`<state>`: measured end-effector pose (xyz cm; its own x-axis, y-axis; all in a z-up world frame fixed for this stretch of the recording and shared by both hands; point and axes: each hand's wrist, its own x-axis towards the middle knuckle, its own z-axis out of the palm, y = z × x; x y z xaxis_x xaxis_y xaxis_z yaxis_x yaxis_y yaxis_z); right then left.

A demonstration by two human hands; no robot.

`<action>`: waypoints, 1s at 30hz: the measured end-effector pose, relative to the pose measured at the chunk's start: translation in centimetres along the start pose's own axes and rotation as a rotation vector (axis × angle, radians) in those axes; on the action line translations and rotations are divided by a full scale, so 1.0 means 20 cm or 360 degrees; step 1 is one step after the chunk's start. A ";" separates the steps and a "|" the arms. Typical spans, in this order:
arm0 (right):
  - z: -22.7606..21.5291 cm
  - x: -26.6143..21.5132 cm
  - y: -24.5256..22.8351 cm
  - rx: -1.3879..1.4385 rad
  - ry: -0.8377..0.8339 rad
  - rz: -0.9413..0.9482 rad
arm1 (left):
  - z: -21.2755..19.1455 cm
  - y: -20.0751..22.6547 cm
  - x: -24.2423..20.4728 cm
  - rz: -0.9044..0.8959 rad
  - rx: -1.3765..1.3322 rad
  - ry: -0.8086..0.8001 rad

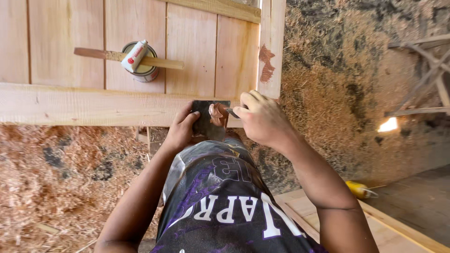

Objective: The person sands a wooden frame with sandpaper, then scoops wood stain from a can onto the sandpaper and applies it to the frame using the sandpaper as a pad. The person repeatedly reloads the sandpaper with stain and continues applying it to different sections of the frame.

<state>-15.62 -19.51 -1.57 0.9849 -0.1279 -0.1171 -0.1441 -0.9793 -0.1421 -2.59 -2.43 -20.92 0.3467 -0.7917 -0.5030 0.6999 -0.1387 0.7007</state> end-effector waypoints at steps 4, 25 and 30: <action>-0.04 0.05 -0.23 -0.0257 -0.0071 -0.0192 | 0.03 -0.01 -0.07 0.0288 0.0411 0.0052; -0.05 -0.06 -0.41 -0.0255 -0.0180 -0.0234 | 0.07 -0.02 -0.28 0.0524 0.0374 -0.0036; -0.10 -0.24 -0.31 -0.0270 -0.0168 -0.0009 | 0.20 0.00 -0.29 0.0456 0.0392 -0.0150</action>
<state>-19.29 -13.17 1.93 0.9688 -0.1137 -0.2202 -0.1113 -0.9935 0.0233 -7.05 -0.27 -16.06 0.4397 -0.8686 -0.2284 0.4080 -0.0334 0.9124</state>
